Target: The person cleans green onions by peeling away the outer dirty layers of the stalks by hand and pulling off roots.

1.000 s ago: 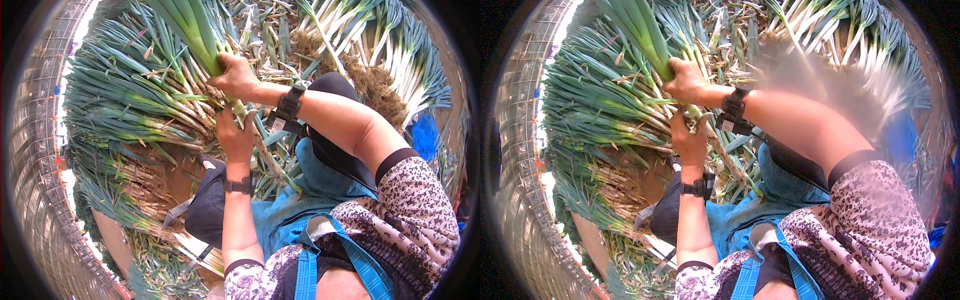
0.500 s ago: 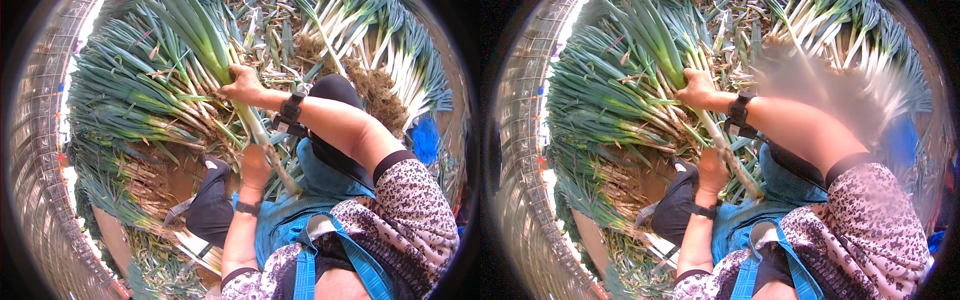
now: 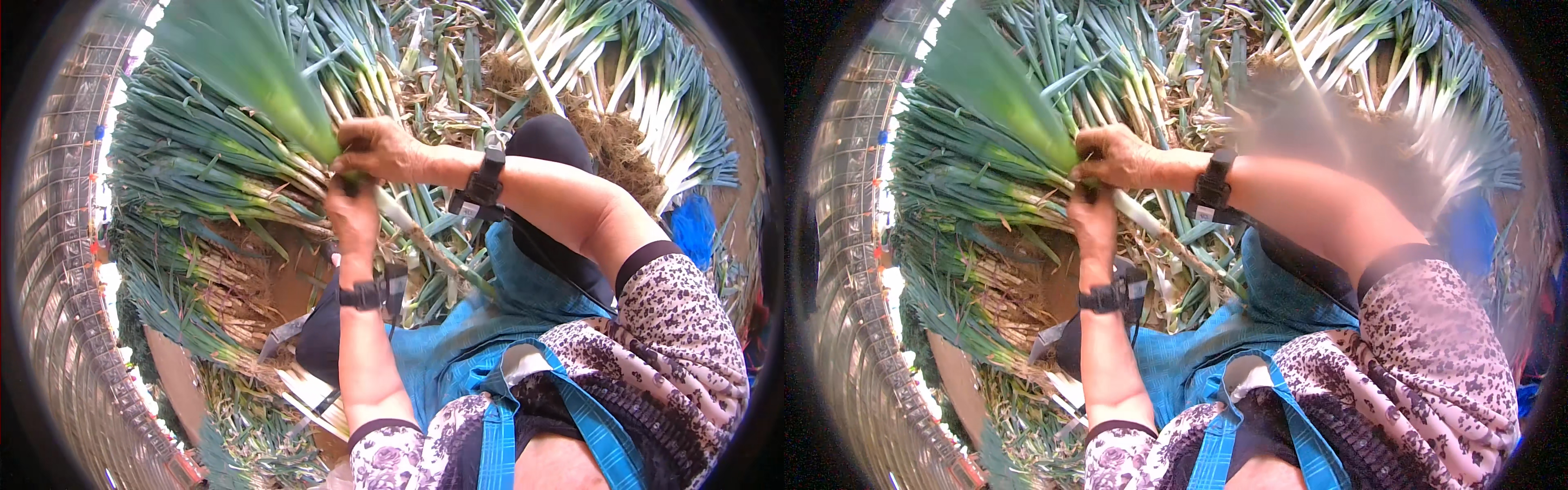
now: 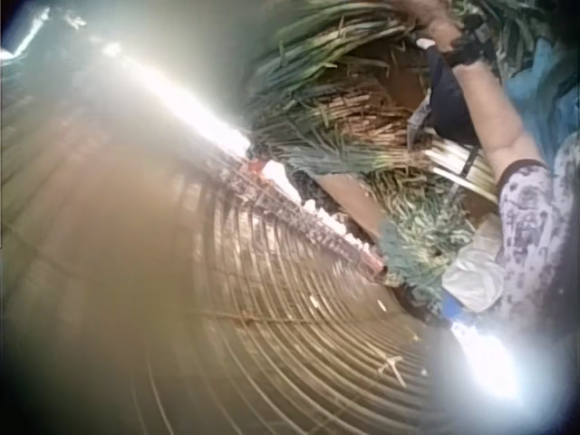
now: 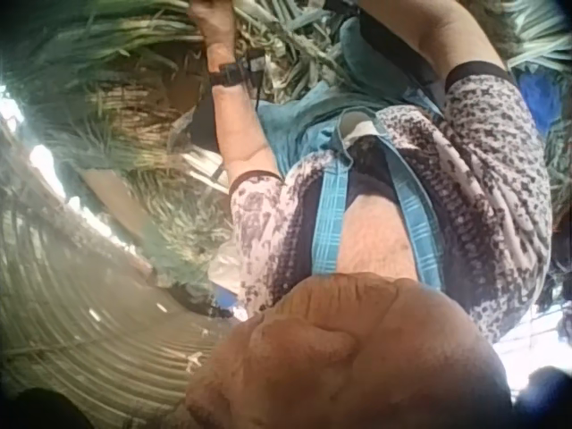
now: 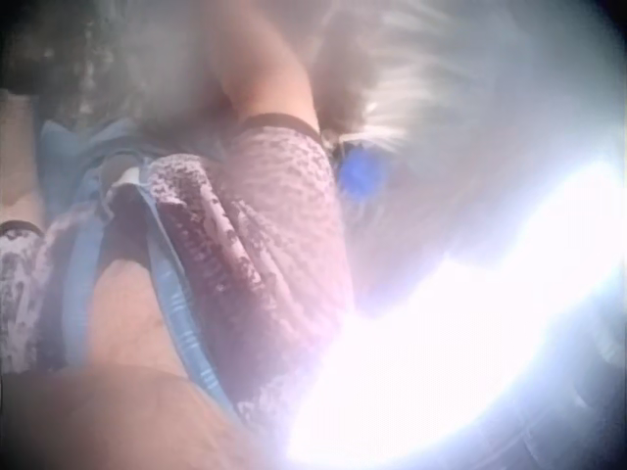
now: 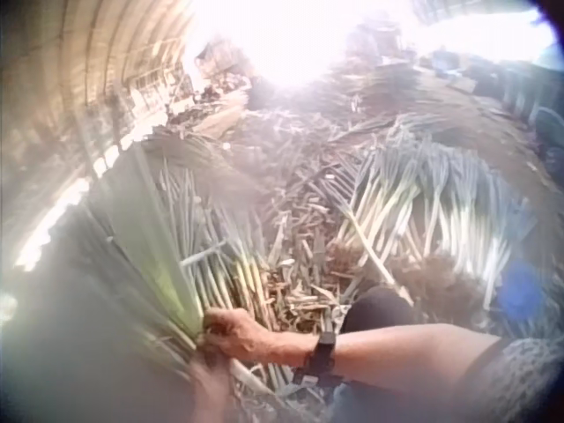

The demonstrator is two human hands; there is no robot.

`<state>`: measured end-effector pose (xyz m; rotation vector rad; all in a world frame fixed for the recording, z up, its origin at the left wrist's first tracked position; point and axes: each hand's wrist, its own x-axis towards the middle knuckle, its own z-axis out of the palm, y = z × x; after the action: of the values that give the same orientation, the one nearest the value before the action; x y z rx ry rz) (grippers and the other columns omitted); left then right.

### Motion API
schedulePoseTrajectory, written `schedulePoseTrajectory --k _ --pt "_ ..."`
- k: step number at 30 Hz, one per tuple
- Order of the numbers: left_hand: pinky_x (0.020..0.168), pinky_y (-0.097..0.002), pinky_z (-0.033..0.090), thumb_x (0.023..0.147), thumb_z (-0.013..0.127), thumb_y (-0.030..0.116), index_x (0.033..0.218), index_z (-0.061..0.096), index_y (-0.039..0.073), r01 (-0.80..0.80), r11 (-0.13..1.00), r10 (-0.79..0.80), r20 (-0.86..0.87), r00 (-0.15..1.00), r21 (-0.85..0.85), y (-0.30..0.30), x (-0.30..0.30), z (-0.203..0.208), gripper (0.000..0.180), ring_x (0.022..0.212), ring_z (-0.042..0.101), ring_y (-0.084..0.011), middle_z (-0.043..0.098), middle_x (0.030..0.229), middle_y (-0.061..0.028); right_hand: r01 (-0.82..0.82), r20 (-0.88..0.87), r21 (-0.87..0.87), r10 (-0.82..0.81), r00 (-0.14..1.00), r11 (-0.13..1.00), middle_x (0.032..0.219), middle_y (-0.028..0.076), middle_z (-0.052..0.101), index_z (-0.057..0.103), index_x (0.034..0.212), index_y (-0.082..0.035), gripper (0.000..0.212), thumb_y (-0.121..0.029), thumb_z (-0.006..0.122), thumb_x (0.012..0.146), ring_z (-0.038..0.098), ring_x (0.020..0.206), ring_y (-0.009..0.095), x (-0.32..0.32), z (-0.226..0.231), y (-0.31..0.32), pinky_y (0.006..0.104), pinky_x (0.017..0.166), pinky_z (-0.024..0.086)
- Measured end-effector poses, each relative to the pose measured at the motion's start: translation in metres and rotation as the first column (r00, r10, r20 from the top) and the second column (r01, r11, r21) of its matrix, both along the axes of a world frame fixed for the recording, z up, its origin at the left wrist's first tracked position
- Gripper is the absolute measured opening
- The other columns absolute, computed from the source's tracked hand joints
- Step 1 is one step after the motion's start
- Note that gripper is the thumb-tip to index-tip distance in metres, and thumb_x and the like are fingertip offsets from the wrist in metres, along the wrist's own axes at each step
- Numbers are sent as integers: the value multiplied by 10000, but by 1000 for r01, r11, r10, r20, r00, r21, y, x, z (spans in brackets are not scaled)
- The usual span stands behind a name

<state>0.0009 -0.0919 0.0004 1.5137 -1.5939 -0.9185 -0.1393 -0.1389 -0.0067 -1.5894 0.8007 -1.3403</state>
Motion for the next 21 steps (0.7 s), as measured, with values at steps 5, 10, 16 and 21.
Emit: schedulePoseTrajectory --k 5,10,16,21 --pt "696 -264 473 888 659 77 988 582 27 -208 978 180 -636 750 31 -4 25 3 135 723 556 -122 585 836 -15 -140 -409 -15 121 905 990 869 198 658 650 1026 -23 278 -193 710 815 651 789 286 -4 -27 28 378 723 517" --pt "659 -294 449 914 653 223 876 518 93 -232 964 236 -823 516 131 12 34 27 191 635 491 -113 493 676 5 -199 -475 72 209 855 977 752 177 608 657 863 5 133 -121 637 824 615 706 359 9 -42 64 423 636 484" --pt "697 -344 408 947 569 394 827 482 126 -219 968 207 -888 411 124 45 51 32 306 596 418 -110 420 624 19 -168 -478 -148 78 875 975 728 158 576 622 706 -17 132 -134 636 763 599 711 360 19 -36 91 441 657 484" --pt "710 -333 379 955 540 422 828 513 117 -121 991 98 -932 350 59 63 63 28 331 599 394 -122 409 633 20 -117 -471 -108 53 880 987 739 165 596 627 730 -8 112 -109 673 720 613 712 361 28 -29 101 433 654 493"
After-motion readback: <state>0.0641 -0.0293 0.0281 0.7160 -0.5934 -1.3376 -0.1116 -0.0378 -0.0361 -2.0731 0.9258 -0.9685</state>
